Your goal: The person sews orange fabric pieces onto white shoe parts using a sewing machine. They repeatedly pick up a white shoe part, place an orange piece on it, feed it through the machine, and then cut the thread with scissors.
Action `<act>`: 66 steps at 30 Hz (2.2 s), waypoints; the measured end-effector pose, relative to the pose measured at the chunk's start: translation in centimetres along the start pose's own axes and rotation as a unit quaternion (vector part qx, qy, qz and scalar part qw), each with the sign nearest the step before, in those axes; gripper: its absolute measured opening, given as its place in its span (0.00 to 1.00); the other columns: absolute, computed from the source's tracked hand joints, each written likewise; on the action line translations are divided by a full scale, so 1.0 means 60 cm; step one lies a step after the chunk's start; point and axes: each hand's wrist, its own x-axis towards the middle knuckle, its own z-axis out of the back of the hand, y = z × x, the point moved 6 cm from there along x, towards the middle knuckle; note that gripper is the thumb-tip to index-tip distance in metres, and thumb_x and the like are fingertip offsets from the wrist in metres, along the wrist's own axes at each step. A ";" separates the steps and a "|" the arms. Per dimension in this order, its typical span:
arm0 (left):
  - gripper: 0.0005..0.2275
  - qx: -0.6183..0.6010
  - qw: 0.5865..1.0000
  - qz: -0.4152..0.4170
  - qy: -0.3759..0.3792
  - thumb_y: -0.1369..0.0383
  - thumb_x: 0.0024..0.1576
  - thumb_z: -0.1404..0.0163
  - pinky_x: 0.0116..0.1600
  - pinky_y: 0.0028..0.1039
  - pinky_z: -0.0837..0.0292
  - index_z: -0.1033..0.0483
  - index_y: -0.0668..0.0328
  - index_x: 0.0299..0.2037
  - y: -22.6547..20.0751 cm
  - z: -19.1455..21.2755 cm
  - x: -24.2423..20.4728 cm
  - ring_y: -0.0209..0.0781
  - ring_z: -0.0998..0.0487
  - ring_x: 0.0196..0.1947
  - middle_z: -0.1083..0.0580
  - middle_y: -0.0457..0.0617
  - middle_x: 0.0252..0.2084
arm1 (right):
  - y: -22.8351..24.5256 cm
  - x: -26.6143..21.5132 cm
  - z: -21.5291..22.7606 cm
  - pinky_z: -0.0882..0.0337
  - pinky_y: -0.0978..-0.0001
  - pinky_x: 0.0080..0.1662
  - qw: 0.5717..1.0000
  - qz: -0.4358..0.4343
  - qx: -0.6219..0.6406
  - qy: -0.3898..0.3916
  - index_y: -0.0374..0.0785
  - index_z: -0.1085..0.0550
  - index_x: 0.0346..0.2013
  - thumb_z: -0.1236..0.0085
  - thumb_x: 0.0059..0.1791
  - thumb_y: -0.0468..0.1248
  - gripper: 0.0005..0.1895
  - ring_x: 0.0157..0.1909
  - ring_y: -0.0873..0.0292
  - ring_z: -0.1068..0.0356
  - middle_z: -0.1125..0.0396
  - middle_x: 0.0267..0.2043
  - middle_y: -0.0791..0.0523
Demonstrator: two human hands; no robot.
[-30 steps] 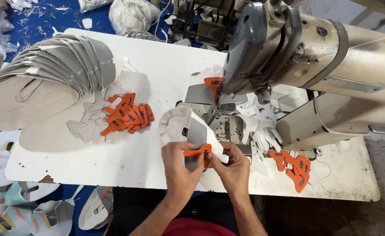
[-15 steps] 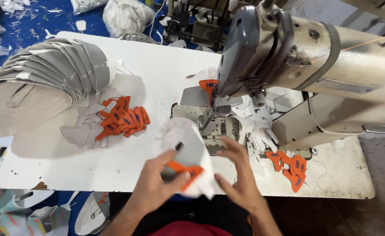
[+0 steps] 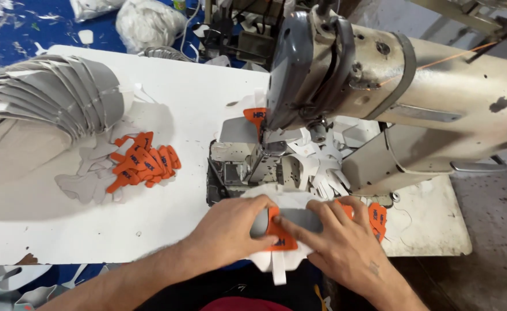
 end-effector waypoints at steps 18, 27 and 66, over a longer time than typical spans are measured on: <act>0.26 0.052 0.997 0.040 -0.047 0.58 0.50 0.37 0.51 0.39 0.25 0.35 0.63 0.51 0.107 0.090 0.161 0.53 0.19 0.47 0.23 0.58 0.44 | -0.118 0.137 -0.071 0.40 0.45 0.56 0.997 -0.056 -0.026 0.053 0.71 0.33 0.65 0.40 0.41 0.36 0.39 0.38 0.56 0.31 0.37 0.57 0.50; 0.27 0.046 0.997 0.044 -0.045 0.55 0.49 0.38 0.53 0.40 0.26 0.34 0.62 0.51 0.109 0.100 0.162 0.50 0.20 0.47 0.23 0.56 0.44 | -0.134 0.130 -0.099 0.41 0.47 0.58 0.997 -0.031 -0.043 0.059 0.73 0.32 0.68 0.36 0.44 0.39 0.39 0.34 0.64 0.33 0.36 0.61 0.57; 0.28 0.177 0.978 -0.104 0.028 0.69 0.51 0.39 0.63 0.43 0.38 0.39 0.60 0.59 0.073 0.156 0.231 0.56 0.28 0.56 0.26 0.58 0.50 | -0.093 0.111 -0.072 0.38 0.46 0.54 0.996 -0.065 -0.001 -0.055 0.55 0.26 0.55 0.42 0.44 0.43 0.23 0.55 0.50 0.32 0.36 0.60 0.50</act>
